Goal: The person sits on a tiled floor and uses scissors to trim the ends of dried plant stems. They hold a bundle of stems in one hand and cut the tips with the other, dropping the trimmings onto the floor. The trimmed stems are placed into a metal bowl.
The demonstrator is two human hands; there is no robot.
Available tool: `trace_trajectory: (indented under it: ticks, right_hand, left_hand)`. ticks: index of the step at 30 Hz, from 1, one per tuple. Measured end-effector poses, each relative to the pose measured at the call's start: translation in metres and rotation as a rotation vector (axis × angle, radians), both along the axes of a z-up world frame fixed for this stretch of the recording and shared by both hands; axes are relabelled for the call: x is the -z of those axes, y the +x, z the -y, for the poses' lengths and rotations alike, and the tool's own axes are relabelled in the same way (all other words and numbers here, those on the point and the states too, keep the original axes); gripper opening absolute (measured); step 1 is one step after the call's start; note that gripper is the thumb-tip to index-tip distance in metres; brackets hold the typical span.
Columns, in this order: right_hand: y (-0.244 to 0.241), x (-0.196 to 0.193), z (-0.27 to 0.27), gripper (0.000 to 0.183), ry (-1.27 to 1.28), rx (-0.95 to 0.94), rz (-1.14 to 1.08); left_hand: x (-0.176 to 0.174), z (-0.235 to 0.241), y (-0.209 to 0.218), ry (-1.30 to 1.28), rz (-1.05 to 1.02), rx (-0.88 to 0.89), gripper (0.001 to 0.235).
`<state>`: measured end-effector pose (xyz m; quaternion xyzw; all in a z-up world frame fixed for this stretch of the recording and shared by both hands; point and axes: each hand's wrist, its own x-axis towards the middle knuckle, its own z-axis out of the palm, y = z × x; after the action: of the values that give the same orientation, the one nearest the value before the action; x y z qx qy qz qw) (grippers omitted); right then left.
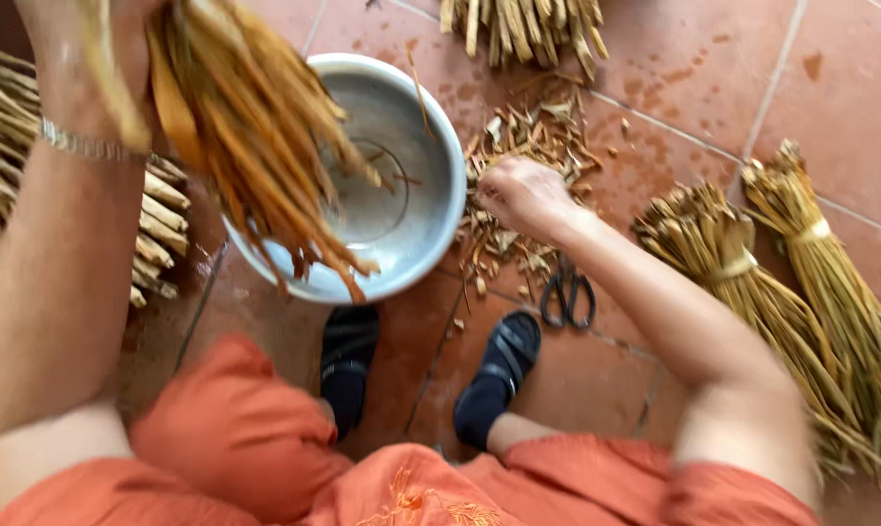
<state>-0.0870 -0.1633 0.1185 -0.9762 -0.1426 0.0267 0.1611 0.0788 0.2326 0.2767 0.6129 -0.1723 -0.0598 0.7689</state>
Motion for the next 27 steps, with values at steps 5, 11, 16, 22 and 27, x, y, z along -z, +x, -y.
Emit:
trace_trajectory:
  ticks: [5,11,16,22,27]
  right_hand:
    - [0.127,0.091,-0.056,0.045,0.034,0.314,0.339]
    - [0.172,0.157,-0.079,0.025,-0.063,0.449,0.291]
    - [0.151,0.138,-0.077,0.009,0.12,0.487,0.505]
    - [0.07,0.048,-0.129,0.016,0.701,0.213,-0.018]
    - [0.01,-0.009,-0.116,0.069,0.436,-0.126,-0.081]
  left_hand:
    - [0.004,-0.012,0.016,-0.067,-0.252,-0.031,0.012]
    - [-0.006,-0.022,0.021,-0.038,-0.369,-0.144,0.01]
    - [-0.003,-0.037,0.005,0.041,-0.263,-0.139,0.01]
    - [-0.007,-0.061,0.019,0.009,-0.121,-0.087,0.006]
    - [-0.007,-0.066,0.001,0.017,-0.116,-0.08,0.007]
